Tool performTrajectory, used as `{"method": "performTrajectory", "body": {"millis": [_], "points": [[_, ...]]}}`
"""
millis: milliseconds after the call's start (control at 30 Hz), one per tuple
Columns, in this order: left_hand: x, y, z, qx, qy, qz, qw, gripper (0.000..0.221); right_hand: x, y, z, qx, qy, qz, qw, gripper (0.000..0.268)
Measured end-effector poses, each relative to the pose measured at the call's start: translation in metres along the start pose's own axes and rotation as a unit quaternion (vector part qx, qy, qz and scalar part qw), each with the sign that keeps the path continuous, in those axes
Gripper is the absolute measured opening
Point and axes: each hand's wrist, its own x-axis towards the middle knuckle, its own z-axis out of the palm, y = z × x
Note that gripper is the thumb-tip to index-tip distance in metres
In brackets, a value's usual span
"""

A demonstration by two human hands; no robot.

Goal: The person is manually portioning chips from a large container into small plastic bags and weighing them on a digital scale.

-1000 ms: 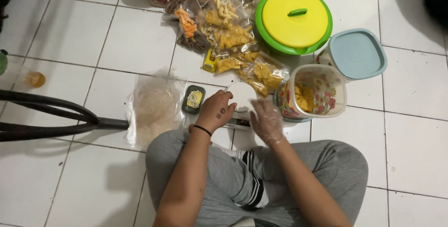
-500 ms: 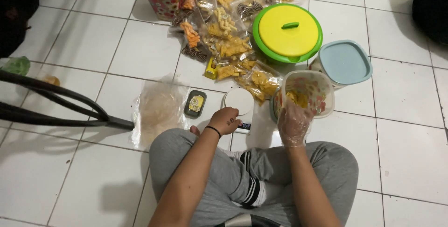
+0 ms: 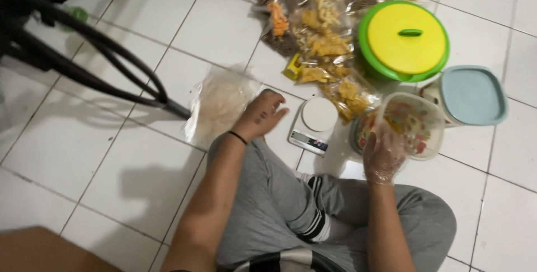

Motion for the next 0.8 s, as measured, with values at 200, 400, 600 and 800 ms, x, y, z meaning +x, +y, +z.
{"method": "performTrajectory", "body": {"millis": [200,400,600,800], "points": [[-0.045,-0.121,-0.044,0.036,0.082,-0.166,0.982,0.033,0.036,-0.062,-0.009,0.120,0.078,-0.068,0.987,0.033],[-0.073,-0.233,-0.008,0.164,-0.007,-0.256,0.953,0.069,0.037,-0.176,0.038,0.351,-0.222,-0.071,0.907,0.049],[-0.082,-0.234,-0.001,0.193,-0.059,-0.255,0.946,0.093,0.075,-0.273,0.077,0.377,-0.389,-0.224,0.810,0.068],[-0.083,-0.243,0.004,0.125,-0.050,-0.259,0.956,0.087,0.068,-0.326,0.124,0.204,-0.463,-0.359,0.784,0.092]]}}
